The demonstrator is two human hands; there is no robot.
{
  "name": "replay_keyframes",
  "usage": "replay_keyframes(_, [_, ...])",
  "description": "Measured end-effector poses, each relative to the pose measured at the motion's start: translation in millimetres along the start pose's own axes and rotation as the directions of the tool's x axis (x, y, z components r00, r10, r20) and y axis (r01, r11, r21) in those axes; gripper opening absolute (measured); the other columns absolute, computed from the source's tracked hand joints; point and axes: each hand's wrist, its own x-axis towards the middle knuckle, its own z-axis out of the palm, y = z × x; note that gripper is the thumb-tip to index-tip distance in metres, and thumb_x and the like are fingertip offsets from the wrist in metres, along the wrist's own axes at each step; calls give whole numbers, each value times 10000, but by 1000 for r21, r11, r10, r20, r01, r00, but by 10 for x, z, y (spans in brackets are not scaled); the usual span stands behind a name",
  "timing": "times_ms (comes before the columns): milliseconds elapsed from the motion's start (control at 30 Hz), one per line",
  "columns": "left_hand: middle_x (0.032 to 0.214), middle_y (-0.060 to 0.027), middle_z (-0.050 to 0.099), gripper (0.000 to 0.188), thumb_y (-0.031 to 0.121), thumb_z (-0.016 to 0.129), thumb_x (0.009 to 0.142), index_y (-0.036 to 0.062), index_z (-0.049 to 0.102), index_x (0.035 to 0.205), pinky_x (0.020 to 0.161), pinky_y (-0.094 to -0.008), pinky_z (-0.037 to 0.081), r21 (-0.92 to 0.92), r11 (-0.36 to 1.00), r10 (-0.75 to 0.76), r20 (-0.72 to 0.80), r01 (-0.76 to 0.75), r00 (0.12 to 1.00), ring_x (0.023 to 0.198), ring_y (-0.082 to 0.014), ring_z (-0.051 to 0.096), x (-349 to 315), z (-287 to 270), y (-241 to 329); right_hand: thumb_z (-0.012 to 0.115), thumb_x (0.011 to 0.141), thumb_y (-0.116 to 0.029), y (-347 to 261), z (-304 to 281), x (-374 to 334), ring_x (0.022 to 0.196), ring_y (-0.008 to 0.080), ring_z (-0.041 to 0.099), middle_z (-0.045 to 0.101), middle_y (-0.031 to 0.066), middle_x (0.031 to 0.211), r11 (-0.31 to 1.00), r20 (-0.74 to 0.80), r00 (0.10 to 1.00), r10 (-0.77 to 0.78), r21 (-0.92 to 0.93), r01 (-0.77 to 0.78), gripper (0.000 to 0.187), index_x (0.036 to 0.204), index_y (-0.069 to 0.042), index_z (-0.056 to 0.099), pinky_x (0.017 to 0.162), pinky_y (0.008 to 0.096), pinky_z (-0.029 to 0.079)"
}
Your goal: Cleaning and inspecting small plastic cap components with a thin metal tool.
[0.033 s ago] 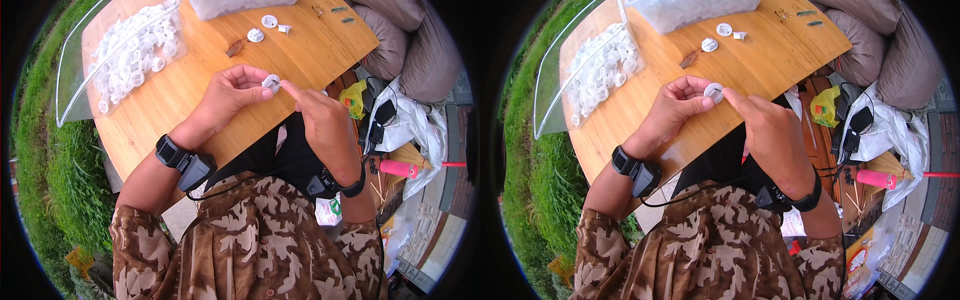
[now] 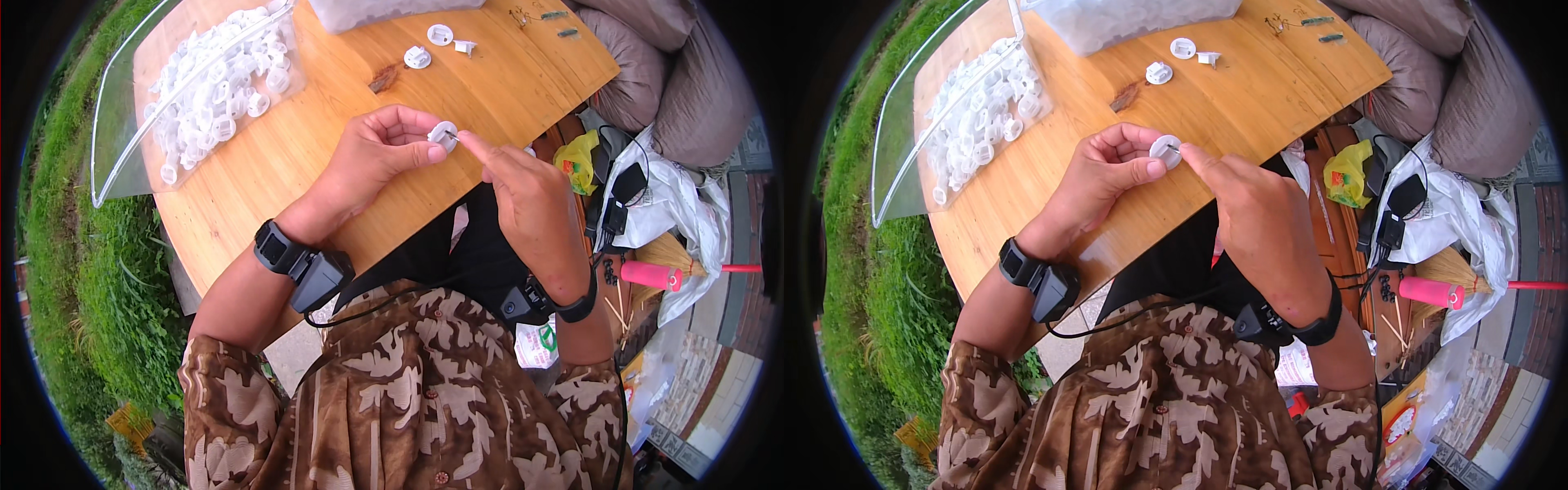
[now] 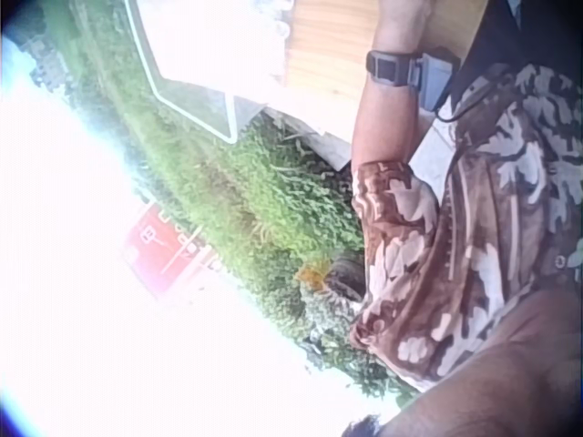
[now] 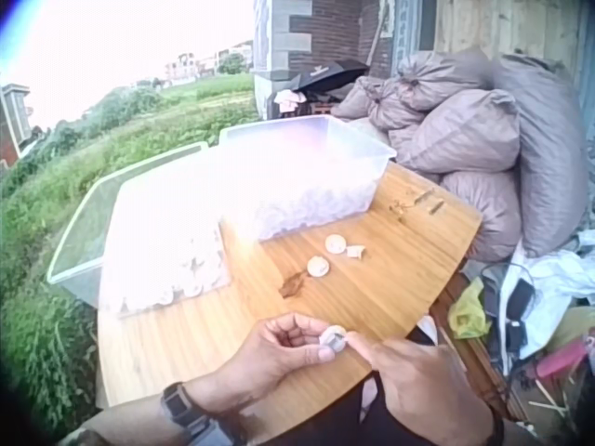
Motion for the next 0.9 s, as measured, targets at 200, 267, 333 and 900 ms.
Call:
replay_keyframes(200, [1012,-46,671,229,10,713,824,11,639,1040,891,-259,506,51,998,20,-12,-20,1000,936,-108,627,1,10,-4,499,793,72,-41,-9,1,721,312,606,590,159,780,998,1,1000,-10,-57,10,473,1216,-102,617,651,395,481])
replay_keyframes(267, [1006,-52,674,223,2,710,823,7,642,1035,883,-260,510,48,998,32,-22,-31,999,928,-110,629,1,11,-17,500,793,67,-54,-30,4,715,320,600,587,156,775,998,-2,1000,-10,-68,10,472,1214,-109,619,644,400,479])
replay_keyframes(333, [1004,-53,674,222,0,708,824,6,641,1035,879,-259,512,67,997,28,-29,-26,999,924,-111,630,6,14,-20,500,795,54,-38,-52,19,699,334,586,578,151,757,986,30,998,-49,-158,53,470,1215,-120,619,629,411,471])
replay_keyframes(900, [1035,-76,654,283,71,727,833,-14,608,1075,854,-256,533,-42,999,-14,-39,13,999,929,-125,638,11,24,26,516,771,77,-44,-54,52,701,303,633,624,150,792,994,-51,998,-25,-112,19,456,1171,-99,644,627,378,500])
